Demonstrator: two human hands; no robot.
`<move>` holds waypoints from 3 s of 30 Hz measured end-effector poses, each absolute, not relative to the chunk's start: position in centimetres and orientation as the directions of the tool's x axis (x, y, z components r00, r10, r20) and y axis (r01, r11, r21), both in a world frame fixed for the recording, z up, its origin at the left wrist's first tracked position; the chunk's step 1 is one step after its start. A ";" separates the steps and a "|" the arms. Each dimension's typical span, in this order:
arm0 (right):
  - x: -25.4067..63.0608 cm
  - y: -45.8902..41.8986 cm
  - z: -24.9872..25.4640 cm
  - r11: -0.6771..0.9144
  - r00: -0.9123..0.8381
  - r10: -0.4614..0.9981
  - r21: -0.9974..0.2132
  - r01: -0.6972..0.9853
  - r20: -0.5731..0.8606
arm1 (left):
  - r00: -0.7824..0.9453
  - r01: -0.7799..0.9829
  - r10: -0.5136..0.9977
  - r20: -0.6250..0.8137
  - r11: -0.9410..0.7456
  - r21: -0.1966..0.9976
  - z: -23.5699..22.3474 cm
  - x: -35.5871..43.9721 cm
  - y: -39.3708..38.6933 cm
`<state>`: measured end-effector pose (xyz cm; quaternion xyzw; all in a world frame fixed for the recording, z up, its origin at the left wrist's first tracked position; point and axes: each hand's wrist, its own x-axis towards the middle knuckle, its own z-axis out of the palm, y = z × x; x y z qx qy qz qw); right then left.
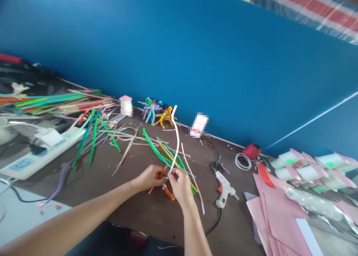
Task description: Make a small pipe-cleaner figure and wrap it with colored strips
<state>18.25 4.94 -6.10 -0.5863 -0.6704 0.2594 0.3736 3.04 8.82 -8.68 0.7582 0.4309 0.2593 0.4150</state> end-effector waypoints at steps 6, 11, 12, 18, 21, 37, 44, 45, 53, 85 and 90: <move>18.1 5.0 -6.0 0.174 -0.037 0.981 -0.789 0.590 0.188 | 0.491 0.444 0.870 0.043 -0.293 0.847 -8.6 3.1 8.8; 18.0 5.1 -6.0 0.160 -0.036 0.985 -0.795 0.585 0.171 | 0.491 0.442 0.870 0.045 -0.293 0.848 -8.7 3.1 8.9; 18.0 5.2 -6.0 0.157 -0.034 0.985 -0.797 0.583 0.169 | 0.488 0.444 0.872 0.045 -0.292 0.847 -8.8 3.1 8.9; 18.0 5.4 -6.1 0.143 -0.018 0.987 -0.810 0.569 0.162 | 0.481 0.454 0.876 0.037 -0.285 0.844 -8.9 3.0 8.9; 18.0 5.3 -6.0 0.150 -0.038 0.987 -0.817 0.556 0.156 | 0.495 0.450 0.868 0.038 -0.294 0.844 -8.8 3.0 8.9; 18.0 5.0 -5.8 0.122 -0.012 0.989 -0.764 0.634 0.147 | 0.495 0.477 0.868 0.024 -0.295 0.828 -8.8 3.1 8.8; 18.0 5.0 -6.2 0.125 -0.024 0.990 -0.760 0.638 0.142 | 0.493 0.489 0.870 0.014 -0.290 0.823 -8.6 3.0 8.7; 18.0 5.0 -6.3 0.126 -0.025 0.989 -0.760 0.637 0.143 | 0.498 0.488 0.867 0.011 -0.290 0.823 -8.5 3.0 8.7; 18.0 4.8 -6.2 0.150 -0.049 0.987 -0.771 0.619 0.153 | 0.565 0.442 0.825 -0.016 -0.286 0.851 -8.5 2.7 8.8; 17.3 3.7 -5.5 0.161 -0.033 0.983 -0.773 0.614 0.179 | 0.629 0.361 0.777 -0.032 -0.255 0.897 -7.0 1.9 8.5; 17.2 3.4 -5.5 0.167 -0.032 0.982 -0.773 0.612 0.187 | 0.649 0.358 0.759 -0.046 -0.251 0.899 -6.6 1.8 8.2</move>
